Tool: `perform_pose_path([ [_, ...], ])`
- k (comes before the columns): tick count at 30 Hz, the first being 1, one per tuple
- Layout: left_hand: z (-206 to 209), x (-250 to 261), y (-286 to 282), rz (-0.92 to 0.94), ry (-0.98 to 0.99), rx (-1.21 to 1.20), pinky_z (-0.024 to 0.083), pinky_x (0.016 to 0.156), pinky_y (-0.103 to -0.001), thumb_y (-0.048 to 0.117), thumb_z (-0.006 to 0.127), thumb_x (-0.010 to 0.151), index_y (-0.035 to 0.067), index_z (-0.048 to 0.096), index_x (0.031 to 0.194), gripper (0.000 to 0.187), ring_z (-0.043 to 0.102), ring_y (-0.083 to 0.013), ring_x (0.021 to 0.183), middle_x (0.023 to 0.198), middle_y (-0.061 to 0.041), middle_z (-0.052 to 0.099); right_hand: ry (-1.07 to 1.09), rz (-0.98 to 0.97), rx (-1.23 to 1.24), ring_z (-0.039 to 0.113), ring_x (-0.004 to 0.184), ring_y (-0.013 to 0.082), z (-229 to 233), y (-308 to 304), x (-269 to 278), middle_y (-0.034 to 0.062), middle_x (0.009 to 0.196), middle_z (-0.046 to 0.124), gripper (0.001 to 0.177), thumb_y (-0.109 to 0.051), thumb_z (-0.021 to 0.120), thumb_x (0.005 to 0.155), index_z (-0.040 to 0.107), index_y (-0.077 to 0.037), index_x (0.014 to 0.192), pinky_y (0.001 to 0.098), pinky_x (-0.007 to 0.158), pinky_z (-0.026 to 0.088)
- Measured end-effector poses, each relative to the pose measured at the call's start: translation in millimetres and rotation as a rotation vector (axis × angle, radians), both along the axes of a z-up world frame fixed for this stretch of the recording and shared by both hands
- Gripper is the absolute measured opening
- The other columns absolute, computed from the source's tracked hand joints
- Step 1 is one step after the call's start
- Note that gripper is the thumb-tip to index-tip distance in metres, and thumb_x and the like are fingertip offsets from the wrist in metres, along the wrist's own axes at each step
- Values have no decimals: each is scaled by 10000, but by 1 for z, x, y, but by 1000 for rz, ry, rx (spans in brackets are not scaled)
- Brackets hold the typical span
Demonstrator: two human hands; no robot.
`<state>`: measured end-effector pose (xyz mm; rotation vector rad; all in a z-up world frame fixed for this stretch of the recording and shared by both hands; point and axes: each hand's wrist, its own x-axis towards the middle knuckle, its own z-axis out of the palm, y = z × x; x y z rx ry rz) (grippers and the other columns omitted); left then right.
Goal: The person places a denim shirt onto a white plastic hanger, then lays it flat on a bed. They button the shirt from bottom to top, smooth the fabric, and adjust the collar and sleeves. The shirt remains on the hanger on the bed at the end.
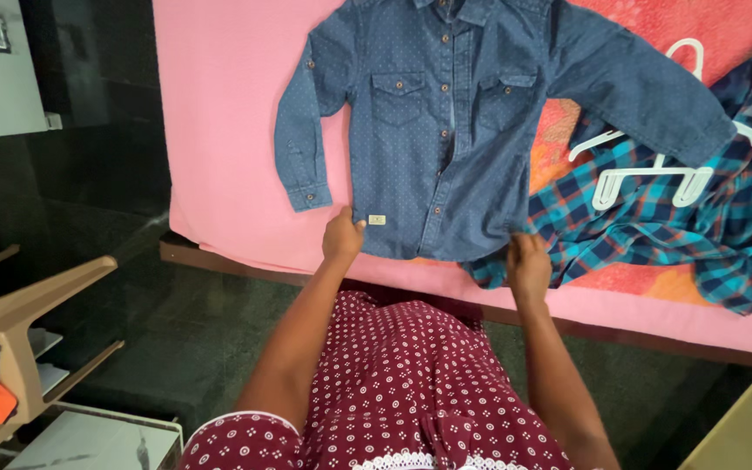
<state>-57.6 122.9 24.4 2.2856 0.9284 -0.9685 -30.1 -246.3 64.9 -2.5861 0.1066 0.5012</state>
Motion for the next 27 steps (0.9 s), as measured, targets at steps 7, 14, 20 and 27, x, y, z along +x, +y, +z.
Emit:
perform_pose_path([
  [7, -7, -6, 7, 51, 49, -68, 517, 910, -526, 289, 670, 947, 86, 580, 1288, 407, 649, -437, 1099, 1153, -231, 695, -142, 86, -119, 611, 902, 441, -5, -52, -23, 206, 1020, 628, 233, -91, 629, 943, 660, -66, 1173, 519, 778, 493],
  [14, -7, -9, 15, -5, 146, 4, 529, 904, -523, 261, 706, 895, 74, 528, 1282, 465, 664, -417, 1092, 1161, -220, 693, -58, 97, -257, 630, 841, 414, -18, -61, -45, 180, 975, 660, 86, -124, 672, 954, 695, -114, 1036, 515, 727, 508],
  [20, -27, -11, -43, -380, -212, -93, 555, 778, -534, 165, 605, 940, 93, 556, 1118, 198, 705, -396, 921, 1046, -187, 690, -225, 93, 134, 611, 887, 387, 0, 4, 14, 186, 960, 622, 278, -48, 672, 925, 631, -36, 1199, 474, 790, 494],
  [27, 18, 2, -116, -904, -640, -317, 563, 661, -457, 131, 555, 790, 168, 630, 1007, 232, 703, -316, 880, 959, -120, 626, -237, 565, -240, 532, 1250, 331, 17, 63, 19, 100, 1334, 596, 488, -155, 666, 739, 666, -233, 1221, 536, 1010, 390],
])
